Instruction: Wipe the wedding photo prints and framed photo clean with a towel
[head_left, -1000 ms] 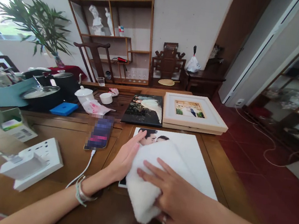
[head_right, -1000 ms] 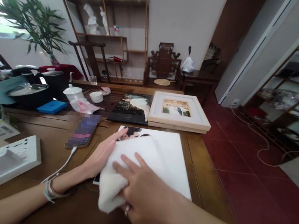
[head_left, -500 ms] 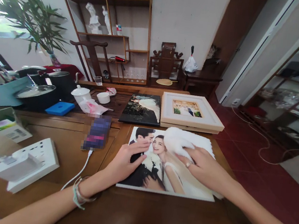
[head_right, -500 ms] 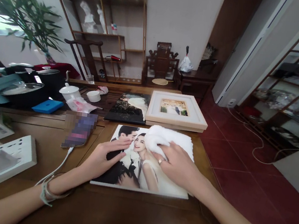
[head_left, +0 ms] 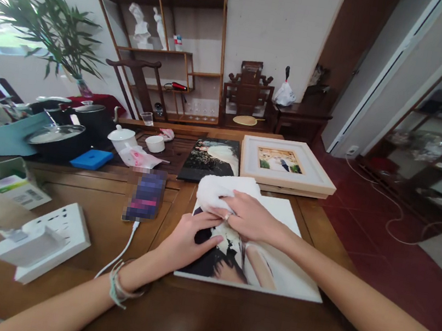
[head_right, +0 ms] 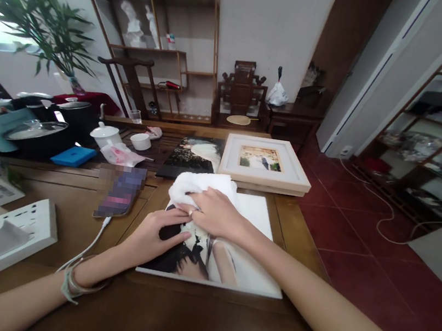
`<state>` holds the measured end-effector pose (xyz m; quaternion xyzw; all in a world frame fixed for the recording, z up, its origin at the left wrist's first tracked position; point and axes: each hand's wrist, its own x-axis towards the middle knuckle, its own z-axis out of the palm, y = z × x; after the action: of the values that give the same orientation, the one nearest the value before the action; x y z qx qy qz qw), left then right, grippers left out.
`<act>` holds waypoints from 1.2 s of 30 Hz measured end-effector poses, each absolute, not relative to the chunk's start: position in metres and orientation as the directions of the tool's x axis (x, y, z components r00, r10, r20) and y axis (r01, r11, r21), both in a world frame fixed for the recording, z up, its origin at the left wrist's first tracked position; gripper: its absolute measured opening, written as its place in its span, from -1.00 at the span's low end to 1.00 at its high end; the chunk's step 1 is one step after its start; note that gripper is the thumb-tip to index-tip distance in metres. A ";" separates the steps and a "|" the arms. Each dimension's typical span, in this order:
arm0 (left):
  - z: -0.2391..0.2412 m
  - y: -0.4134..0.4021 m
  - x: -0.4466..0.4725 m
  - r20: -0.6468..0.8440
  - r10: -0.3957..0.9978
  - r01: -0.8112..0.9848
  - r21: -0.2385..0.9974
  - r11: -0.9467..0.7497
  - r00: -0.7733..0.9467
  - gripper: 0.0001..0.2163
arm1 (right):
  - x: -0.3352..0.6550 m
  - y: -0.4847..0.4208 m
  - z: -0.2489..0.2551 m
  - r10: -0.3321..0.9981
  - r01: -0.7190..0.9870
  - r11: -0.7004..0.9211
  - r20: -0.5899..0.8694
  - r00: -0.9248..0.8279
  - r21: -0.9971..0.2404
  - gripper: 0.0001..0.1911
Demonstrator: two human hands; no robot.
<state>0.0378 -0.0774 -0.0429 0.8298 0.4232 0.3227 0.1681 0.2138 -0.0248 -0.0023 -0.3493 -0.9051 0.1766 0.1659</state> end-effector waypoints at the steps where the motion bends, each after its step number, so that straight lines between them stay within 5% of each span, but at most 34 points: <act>1: -0.044 -0.077 0.038 0.401 0.807 0.585 0.556 -0.590 0.434 -0.79 | 0.222 -0.027 -0.003 0.687 0.573 0.697 0.174 -0.705 -0.430 -0.66; 10: -0.047 -0.076 0.039 0.377 0.833 0.642 0.532 -0.552 0.405 -0.69 | 0.331 -0.058 -0.019 0.757 0.738 0.653 0.178 -0.629 -0.172 -0.67; 16: -0.046 -0.077 0.038 0.320 0.863 0.714 0.487 -0.503 0.390 -0.62 | 0.366 -0.081 -0.020 0.537 0.690 0.717 0.557 -0.634 0.094 -0.77; 28: -0.047 -0.076 0.036 0.297 0.896 0.756 0.485 -0.440 0.330 -0.61 | 0.315 -0.060 -0.038 0.657 0.688 0.725 0.286 -0.698 0.013 -0.83; 36: -0.050 -0.073 0.035 0.291 0.898 0.762 0.481 -0.434 0.329 -0.60 | 0.291 -0.146 -0.028 0.579 0.581 0.811 0.236 -0.781 -0.068 -0.80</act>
<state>0.0353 -0.0727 -0.0498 0.8048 0.5157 0.2636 0.1297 0.2909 -0.1464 -0.0280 -0.3073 -0.9435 -0.0042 0.1235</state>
